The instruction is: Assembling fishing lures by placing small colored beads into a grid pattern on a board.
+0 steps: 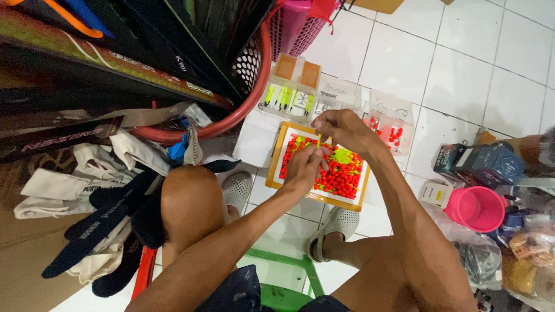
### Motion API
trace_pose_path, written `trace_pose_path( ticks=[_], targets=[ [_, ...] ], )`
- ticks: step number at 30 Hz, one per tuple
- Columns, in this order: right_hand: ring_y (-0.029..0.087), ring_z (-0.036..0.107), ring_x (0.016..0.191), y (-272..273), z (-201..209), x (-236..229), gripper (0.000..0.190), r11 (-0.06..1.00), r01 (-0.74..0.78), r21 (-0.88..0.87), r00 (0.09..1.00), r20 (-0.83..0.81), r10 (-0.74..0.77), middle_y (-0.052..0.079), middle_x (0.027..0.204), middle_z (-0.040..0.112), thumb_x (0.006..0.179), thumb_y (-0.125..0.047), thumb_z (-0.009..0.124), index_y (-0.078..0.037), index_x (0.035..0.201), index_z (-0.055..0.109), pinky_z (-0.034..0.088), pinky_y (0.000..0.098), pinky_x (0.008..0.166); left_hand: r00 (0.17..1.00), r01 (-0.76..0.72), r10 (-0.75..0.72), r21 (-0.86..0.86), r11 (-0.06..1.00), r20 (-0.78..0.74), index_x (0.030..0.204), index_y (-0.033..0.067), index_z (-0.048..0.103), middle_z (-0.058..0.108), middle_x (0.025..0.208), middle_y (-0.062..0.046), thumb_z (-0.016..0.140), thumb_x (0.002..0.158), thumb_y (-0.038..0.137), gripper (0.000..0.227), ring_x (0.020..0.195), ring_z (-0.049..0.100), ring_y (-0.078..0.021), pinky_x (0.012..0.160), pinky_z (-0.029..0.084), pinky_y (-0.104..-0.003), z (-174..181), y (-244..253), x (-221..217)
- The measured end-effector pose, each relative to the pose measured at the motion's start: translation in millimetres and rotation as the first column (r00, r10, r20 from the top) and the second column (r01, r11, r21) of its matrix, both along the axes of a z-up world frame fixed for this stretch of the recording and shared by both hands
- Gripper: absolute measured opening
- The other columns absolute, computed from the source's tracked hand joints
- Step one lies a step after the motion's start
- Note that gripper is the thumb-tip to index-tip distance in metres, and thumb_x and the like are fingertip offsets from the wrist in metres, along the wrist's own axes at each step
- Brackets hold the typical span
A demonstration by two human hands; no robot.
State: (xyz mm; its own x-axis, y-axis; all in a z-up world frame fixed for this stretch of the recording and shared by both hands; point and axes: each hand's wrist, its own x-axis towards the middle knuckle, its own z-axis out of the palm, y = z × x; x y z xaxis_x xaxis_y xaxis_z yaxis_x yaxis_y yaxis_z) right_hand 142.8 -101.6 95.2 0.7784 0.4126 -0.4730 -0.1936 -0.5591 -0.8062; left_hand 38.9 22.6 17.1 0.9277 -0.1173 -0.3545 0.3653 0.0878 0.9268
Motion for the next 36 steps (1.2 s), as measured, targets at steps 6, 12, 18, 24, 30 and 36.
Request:
trace_pose_path(
  ticks=[6,12,18,24,30,36],
  targets=[
    [0.018,0.068,0.086,-6,2,-8,0.037,0.974,0.115,0.195,0.993,-0.061,-0.105,0.01,0.088,0.067,0.104,-0.036,0.058,-0.002,0.101,0.071,0.057,0.0269,0.07,0.995,-0.093,0.093,-0.006,0.996,0.024,0.105,0.0052,0.069,0.067,0.075,-0.009,0.037,0.108,0.018,0.034,0.058,0.06,-0.0145,0.055,0.047,-0.026,7,4,7],
    [0.02,0.065,0.08,-16,-23,-1,0.013,0.989,-0.01,0.148,0.998,0.068,0.0,0.011,0.082,0.065,0.096,-0.013,0.069,0.0,0.1,0.072,0.056,0.0293,0.066,0.994,-0.083,0.085,-0.035,0.996,0.064,0.099,0.0057,0.068,0.066,0.076,-0.009,0.039,0.109,0.019,0.034,0.059,0.059,-0.0133,0.053,0.045,-0.025,7,8,12],
    [0.02,0.067,0.087,-13,-8,1,0.016,0.979,0.107,0.172,0.991,0.058,-0.119,0.012,0.089,0.068,0.101,-0.016,0.064,-0.002,0.107,0.07,0.055,0.0288,0.069,0.993,-0.072,0.074,-0.027,0.997,0.095,0.106,0.0047,0.07,0.068,0.078,-0.009,0.039,0.109,0.017,0.033,0.061,0.062,-0.0138,0.058,0.048,-0.026,-1,5,12],
    [0.022,0.066,0.088,-10,0,-14,0.021,0.986,0.038,0.161,0.999,0.001,-0.039,0.012,0.089,0.067,0.103,-0.015,0.056,0.0,0.109,0.069,0.055,0.0318,0.073,0.995,-0.057,0.056,0.016,0.998,0.088,0.099,0.0067,0.069,0.067,0.074,-0.007,0.041,0.108,0.02,0.032,0.061,0.063,-0.0143,0.059,0.049,-0.027,10,9,11],
    [0.021,0.064,0.078,-13,-13,-12,0.013,0.988,0.007,0.155,0.996,0.086,-0.021,0.011,0.083,0.066,0.097,-0.01,0.067,-0.001,0.106,0.071,0.055,0.0338,0.069,0.99,-0.032,0.032,-0.002,1.0,0.136,0.087,0.0067,0.067,0.062,0.066,-0.006,0.04,0.109,0.023,0.039,0.056,0.06,-0.014,0.053,0.045,-0.027,-9,3,13],
    [0.017,0.069,0.081,-18,-6,-16,0.013,0.963,0.126,0.237,0.985,0.084,-0.149,0.009,0.084,0.069,0.097,-0.012,0.067,-0.003,0.107,0.07,0.057,0.0281,0.071,0.986,-0.022,0.028,-0.038,0.999,0.164,0.095,0.0053,0.068,0.064,0.07,-0.008,0.042,0.108,0.021,0.034,0.059,0.062,-0.0137,0.052,0.047,-0.025,-7,-2,12]
  ],
)
